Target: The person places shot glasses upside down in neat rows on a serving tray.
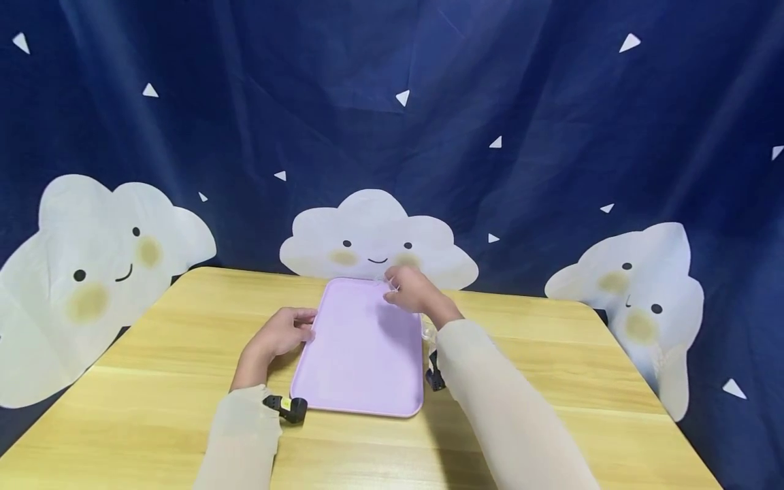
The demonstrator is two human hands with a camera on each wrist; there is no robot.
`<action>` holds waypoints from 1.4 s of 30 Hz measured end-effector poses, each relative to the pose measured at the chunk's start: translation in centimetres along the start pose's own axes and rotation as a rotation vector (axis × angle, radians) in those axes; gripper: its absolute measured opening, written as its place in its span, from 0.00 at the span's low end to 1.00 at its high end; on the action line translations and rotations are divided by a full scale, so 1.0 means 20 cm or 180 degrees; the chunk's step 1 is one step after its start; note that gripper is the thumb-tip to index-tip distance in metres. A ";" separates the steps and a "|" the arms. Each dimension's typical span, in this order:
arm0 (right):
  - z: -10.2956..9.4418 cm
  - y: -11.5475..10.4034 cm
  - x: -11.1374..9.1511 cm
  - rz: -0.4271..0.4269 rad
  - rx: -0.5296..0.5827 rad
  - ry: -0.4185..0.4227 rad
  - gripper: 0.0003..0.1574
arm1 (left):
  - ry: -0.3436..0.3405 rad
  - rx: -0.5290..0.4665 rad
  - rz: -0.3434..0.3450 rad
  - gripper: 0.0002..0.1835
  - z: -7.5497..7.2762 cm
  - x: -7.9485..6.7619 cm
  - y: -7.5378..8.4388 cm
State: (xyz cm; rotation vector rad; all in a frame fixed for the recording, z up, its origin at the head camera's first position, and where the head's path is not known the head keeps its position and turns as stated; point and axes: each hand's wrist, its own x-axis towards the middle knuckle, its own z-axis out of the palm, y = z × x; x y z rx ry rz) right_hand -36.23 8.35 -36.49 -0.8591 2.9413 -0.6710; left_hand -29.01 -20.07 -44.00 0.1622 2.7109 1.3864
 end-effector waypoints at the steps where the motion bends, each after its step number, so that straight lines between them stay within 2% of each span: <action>1: 0.02 -0.01 0.01 0.0009 -0.0021 -0.0023 0.26 | -0.0004 -0.0002 -0.0002 0.27 0.00 0.00 0.00; 9: 0.14 -0.06 0.06 0.0004 -0.0048 -0.0043 0.25 | -0.0056 0.0020 -0.0003 0.27 0.00 0.00 0.02; 14: 0.21 -0.08 0.09 0.0050 0.0174 -0.0015 0.23 | -0.0038 0.0033 -0.0011 0.26 0.00 0.00 0.02; 21: 0.31 -0.09 0.09 0.0247 0.0462 0.0031 0.17 | -0.0067 0.0026 -0.0005 0.26 0.00 0.00 0.00; 26: 0.35 -0.11 0.11 0.0267 0.0643 0.0185 0.14 | -0.0056 0.0037 0.0016 0.26 -0.02 0.00 -0.01; 33: 0.39 -0.11 0.12 0.0566 0.1241 0.0359 0.15 | -0.0061 0.0004 0.0032 0.26 -0.02 -0.01 0.00; 38: 0.40 -0.11 0.12 0.0616 0.1649 0.0460 0.17 | -0.0056 -0.0008 0.0041 0.26 -0.01 -0.01 0.00; 42: 0.41 -0.11 0.12 0.0665 0.1823 0.0568 0.18 | -0.0058 0.0021 0.0046 0.25 -0.01 -0.02 0.01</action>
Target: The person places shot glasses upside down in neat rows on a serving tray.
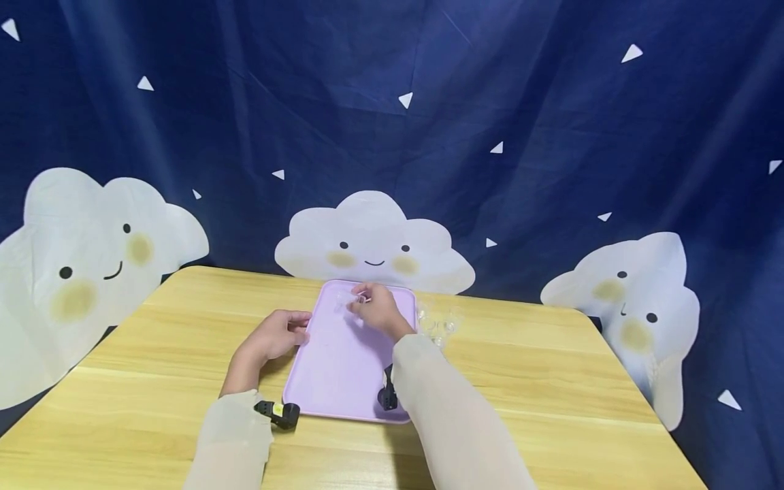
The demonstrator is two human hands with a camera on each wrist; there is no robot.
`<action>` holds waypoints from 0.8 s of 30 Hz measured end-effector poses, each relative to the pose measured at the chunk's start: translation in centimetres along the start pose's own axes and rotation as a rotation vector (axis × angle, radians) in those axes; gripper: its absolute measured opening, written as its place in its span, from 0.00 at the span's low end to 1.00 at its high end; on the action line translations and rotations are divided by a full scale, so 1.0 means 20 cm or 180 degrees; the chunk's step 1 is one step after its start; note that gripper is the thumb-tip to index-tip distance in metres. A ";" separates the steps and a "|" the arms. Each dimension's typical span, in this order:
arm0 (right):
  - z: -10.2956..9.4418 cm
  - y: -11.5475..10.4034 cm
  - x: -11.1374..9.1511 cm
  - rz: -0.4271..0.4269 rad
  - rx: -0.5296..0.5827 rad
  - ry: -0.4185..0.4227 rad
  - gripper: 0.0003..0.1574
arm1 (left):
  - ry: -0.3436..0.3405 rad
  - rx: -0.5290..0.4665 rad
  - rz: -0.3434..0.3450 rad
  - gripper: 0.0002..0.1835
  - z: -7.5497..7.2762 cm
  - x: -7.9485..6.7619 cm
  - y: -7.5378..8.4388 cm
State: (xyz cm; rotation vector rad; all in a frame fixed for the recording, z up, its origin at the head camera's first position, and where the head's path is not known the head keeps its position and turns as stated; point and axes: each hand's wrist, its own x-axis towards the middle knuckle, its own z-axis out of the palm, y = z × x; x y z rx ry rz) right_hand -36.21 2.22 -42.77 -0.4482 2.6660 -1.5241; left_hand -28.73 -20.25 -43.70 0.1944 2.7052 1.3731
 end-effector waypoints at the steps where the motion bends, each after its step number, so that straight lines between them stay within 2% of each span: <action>1: 0.00 0.00 0.00 0.0021 0.0054 0.0029 0.18 | -0.0002 0.0003 0.0000 0.25 0.00 0.00 0.00; 8: 0.02 -0.02 0.00 0.0249 0.0724 0.0185 0.21 | -0.0001 0.0009 -0.0009 0.25 0.00 0.00 0.01; 15: 0.05 -0.03 0.01 0.0326 0.1317 0.0274 0.25 | 0.0016 0.0013 -0.0027 0.26 -0.01 0.00 0.01; 19: 0.07 -0.03 0.01 0.0390 0.1373 0.0352 0.26 | 0.0013 0.0009 -0.0035 0.26 -0.01 0.00 0.00; 24: 0.09 -0.02 0.01 0.0375 0.1275 0.0500 0.25 | 0.0023 0.0027 -0.0018 0.25 0.00 0.01 -0.01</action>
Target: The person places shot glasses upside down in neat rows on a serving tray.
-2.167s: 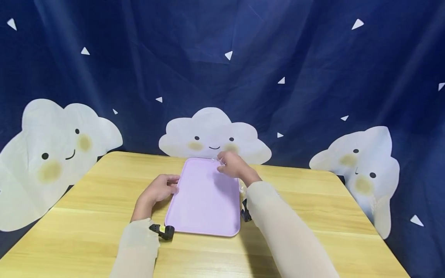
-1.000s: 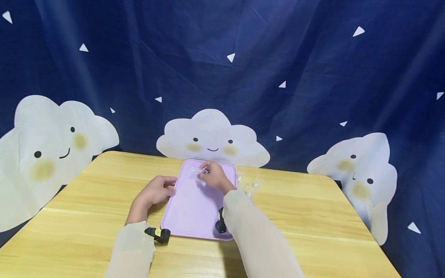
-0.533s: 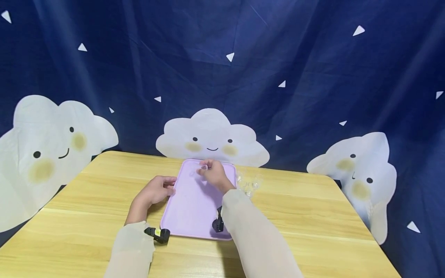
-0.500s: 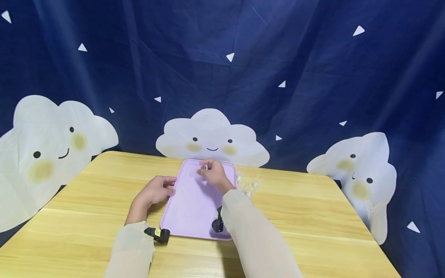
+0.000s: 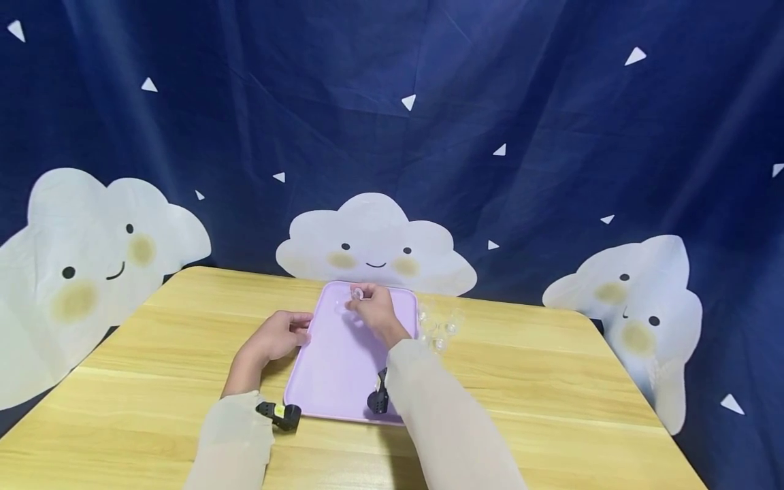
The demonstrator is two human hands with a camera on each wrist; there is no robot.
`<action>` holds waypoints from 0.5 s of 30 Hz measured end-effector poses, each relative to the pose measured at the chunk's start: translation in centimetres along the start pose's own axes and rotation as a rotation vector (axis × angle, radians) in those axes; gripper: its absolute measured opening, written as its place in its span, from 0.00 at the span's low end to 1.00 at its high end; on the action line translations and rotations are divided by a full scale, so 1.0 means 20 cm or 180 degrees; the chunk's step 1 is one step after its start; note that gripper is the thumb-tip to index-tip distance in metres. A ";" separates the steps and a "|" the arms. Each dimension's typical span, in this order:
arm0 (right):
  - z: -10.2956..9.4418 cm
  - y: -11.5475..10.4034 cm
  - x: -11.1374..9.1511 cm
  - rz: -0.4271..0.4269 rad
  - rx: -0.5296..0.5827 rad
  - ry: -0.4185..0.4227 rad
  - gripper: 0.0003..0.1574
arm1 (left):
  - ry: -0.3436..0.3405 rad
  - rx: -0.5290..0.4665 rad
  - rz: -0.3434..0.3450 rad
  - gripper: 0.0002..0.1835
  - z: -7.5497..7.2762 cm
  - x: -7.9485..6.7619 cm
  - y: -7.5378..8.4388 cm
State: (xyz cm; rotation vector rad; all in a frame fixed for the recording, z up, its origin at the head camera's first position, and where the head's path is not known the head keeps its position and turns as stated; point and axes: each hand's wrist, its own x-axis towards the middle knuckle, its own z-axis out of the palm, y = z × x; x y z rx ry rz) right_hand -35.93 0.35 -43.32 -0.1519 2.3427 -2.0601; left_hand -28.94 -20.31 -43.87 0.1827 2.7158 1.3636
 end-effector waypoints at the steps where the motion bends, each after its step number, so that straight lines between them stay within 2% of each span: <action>1: 0.01 0.00 0.00 -0.0008 -0.0014 0.0020 0.25 | 0.0000 0.0005 0.0010 0.25 0.00 0.00 0.00; 9: 0.04 0.02 -0.01 -0.0055 -0.0104 0.0046 0.19 | 0.0003 -0.0040 0.0027 0.25 0.00 -0.01 0.01; 15: 0.06 0.04 0.00 -0.0020 -0.0243 0.0064 0.20 | -0.0010 -0.0097 0.0013 0.25 0.00 -0.01 0.00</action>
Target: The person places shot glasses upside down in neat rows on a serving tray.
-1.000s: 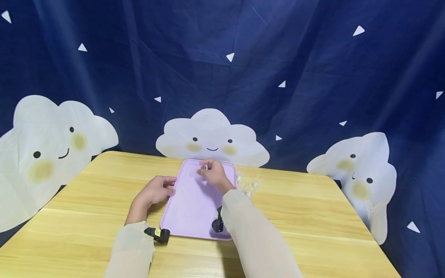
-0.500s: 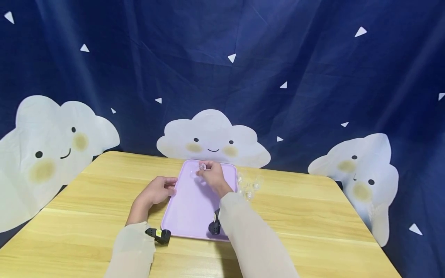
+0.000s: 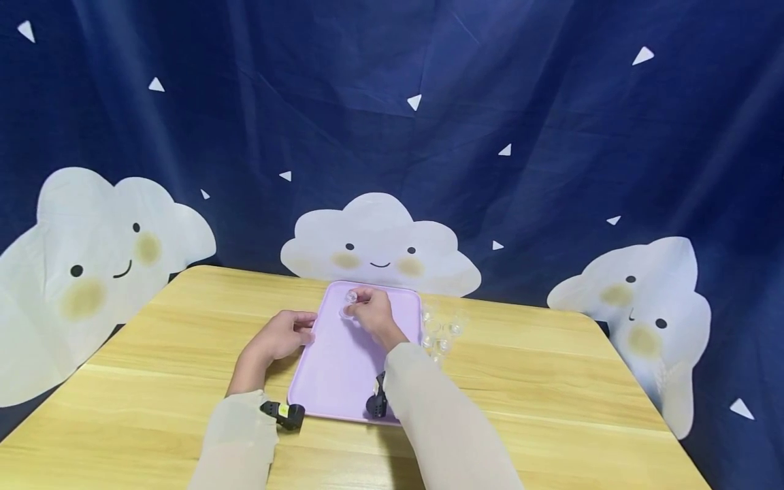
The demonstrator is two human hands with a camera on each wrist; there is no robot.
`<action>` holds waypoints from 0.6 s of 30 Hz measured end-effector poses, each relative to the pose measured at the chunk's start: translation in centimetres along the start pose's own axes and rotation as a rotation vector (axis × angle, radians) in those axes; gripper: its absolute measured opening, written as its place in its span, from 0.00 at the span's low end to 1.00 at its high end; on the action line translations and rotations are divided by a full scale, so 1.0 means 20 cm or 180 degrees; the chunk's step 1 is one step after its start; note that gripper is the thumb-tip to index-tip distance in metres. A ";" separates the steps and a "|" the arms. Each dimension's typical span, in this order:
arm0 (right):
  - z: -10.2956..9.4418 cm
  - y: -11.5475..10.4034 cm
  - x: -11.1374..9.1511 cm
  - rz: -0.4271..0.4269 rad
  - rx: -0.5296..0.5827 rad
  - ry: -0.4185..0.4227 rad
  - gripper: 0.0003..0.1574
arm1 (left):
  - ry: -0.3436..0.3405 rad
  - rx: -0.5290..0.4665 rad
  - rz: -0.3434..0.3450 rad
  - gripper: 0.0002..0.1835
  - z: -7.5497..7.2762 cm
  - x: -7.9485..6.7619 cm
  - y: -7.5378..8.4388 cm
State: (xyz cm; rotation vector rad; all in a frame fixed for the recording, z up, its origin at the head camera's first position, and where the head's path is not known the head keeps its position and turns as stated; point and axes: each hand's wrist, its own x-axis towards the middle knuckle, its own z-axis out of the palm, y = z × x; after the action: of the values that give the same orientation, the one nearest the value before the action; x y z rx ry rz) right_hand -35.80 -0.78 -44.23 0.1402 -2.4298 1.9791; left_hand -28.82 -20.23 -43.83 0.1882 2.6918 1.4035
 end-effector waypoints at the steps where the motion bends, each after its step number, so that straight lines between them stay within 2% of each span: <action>1: 0.00 0.00 0.00 0.0004 -0.0001 -0.0004 0.20 | -0.0001 -0.0004 -0.0004 0.25 0.00 0.00 0.00; 9: 0.01 0.01 0.00 -0.0005 0.0029 -0.0040 0.21 | 0.0007 0.0011 0.0031 0.25 0.00 0.01 0.00; 18: 0.00 0.00 -0.01 -0.0043 0.0020 -0.0122 0.20 | 0.0023 -0.0009 -0.0032 0.25 0.01 0.00 0.00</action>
State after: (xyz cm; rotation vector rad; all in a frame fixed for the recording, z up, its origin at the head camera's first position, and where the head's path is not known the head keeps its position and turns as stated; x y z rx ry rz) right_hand -35.64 -0.68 -44.28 0.1960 -2.4389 1.9974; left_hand -28.76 -20.08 -43.82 0.1695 2.6926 1.4081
